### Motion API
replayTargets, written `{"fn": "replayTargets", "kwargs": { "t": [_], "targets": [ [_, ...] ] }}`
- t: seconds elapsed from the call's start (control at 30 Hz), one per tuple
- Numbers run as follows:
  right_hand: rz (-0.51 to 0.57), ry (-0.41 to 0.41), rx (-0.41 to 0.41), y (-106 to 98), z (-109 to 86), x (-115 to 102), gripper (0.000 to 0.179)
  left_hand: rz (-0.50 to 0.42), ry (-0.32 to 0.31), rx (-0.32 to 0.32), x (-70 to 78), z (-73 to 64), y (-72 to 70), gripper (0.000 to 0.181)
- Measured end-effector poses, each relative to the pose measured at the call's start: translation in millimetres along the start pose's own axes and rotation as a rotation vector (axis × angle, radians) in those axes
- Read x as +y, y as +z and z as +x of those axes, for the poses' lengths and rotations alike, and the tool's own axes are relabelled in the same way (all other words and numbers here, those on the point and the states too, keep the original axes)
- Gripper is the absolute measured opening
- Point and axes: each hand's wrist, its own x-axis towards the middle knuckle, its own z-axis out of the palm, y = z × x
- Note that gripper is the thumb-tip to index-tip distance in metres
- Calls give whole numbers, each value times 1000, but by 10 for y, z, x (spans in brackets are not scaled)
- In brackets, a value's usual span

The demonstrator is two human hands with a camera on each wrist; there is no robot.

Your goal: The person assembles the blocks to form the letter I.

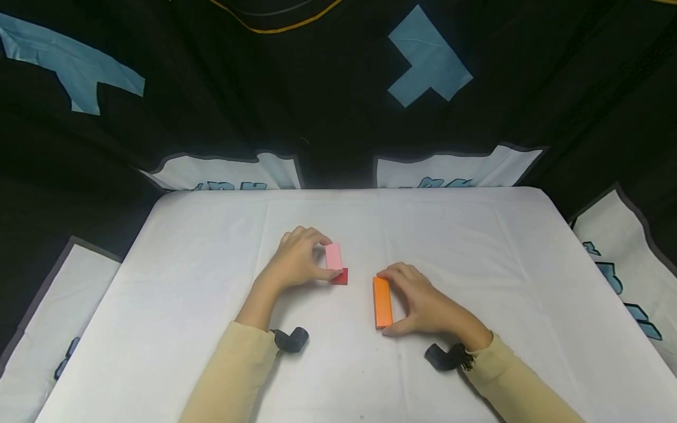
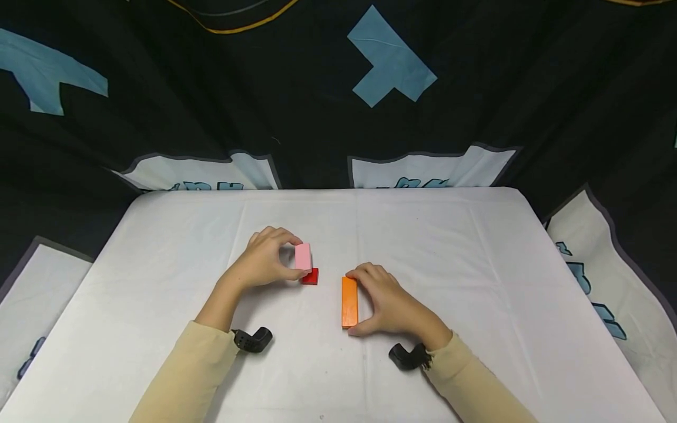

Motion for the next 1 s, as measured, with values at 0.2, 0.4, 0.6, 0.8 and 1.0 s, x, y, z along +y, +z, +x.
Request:
{"fn": "replayTargets", "kwargs": {
  "t": [0.2,0.4,0.6,0.8,1.0],
  "targets": [
    [-18,8,-10,48,-26,7,95,2,1,-6,12,4,-11,63],
    [-27,8,-9,69,-67,-11,97,3,8,-3,16,3,-12,63],
    [-27,-1,0,89,-113,-18,97,-2,10,-4,16,1,-4,63],
    [-36,-2,5,115,-154,-23,96,1,14,2,20,-4,-1,62],
    [-48,-20,24,135,-170,-19,95,-1,10,-1,22,6,9,62]
  ]
}}
